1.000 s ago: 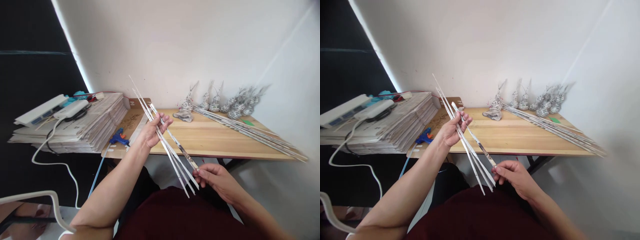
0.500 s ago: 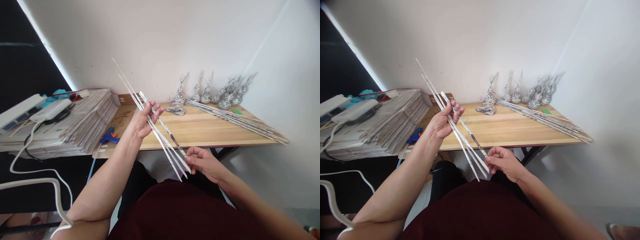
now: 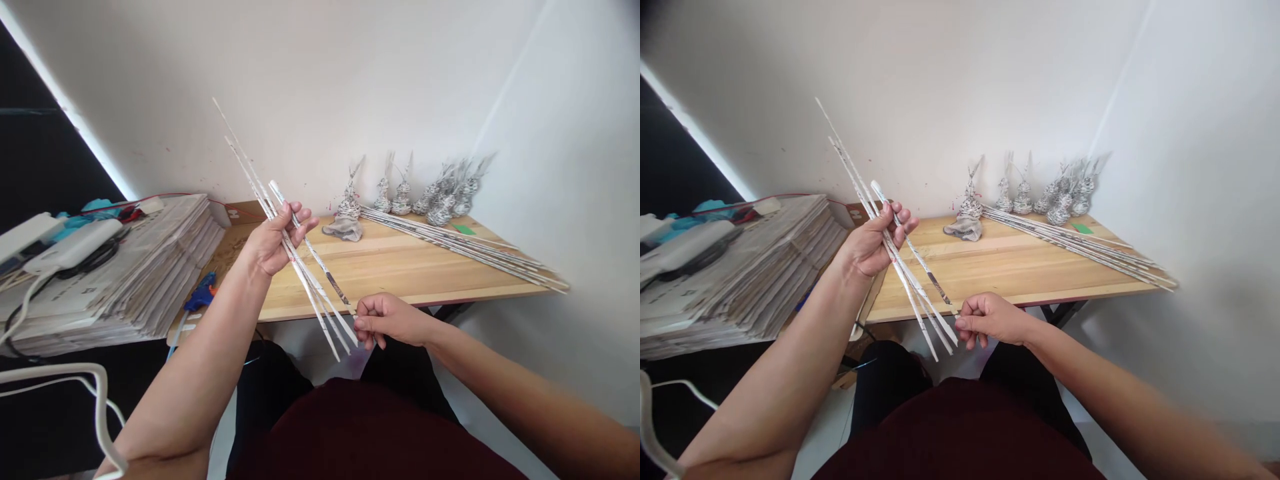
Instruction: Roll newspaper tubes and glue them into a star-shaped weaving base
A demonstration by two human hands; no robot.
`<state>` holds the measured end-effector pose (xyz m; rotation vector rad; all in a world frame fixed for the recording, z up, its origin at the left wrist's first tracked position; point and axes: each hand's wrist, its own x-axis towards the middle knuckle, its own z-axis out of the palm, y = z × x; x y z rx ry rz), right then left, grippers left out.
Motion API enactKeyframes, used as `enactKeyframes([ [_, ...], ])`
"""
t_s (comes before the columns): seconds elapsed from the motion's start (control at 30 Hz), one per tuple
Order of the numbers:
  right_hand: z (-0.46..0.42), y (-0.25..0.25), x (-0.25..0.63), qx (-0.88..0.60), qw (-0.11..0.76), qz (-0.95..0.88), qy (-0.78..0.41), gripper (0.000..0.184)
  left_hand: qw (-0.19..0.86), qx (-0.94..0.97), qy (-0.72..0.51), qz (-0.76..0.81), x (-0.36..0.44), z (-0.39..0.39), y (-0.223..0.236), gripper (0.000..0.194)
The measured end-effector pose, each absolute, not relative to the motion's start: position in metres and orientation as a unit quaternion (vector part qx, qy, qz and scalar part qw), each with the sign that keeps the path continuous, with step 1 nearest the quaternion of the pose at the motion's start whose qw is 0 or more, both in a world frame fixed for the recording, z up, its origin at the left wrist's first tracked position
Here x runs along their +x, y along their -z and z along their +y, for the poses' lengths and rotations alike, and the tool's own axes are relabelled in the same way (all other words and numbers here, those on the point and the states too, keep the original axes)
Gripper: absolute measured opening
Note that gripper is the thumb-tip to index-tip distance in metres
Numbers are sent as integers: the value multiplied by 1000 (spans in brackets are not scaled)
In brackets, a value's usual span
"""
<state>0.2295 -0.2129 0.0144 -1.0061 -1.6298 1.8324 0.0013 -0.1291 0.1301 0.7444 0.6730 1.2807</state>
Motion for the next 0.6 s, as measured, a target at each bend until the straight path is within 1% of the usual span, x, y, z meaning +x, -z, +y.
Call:
enactKeyframes([
  [0.13, -195, -19, 229, -370, 267, -646, -612, 32, 679, 355, -570, 298, -1, -112, -136, 21],
  [0.3, -163, -25, 223, -427, 295, -659, -545, 30, 695, 391, -537, 277, 3, -80, -131, 33],
  [0.47, -110, -21, 210, -450, 344, -663, -490, 26, 707, 431, -481, 289, 19, -57, -99, 36],
  [0.6, -66, -21, 195, -460, 359, -650, -488, 27, 690, 439, -475, 325, 31, -40, -66, 36],
])
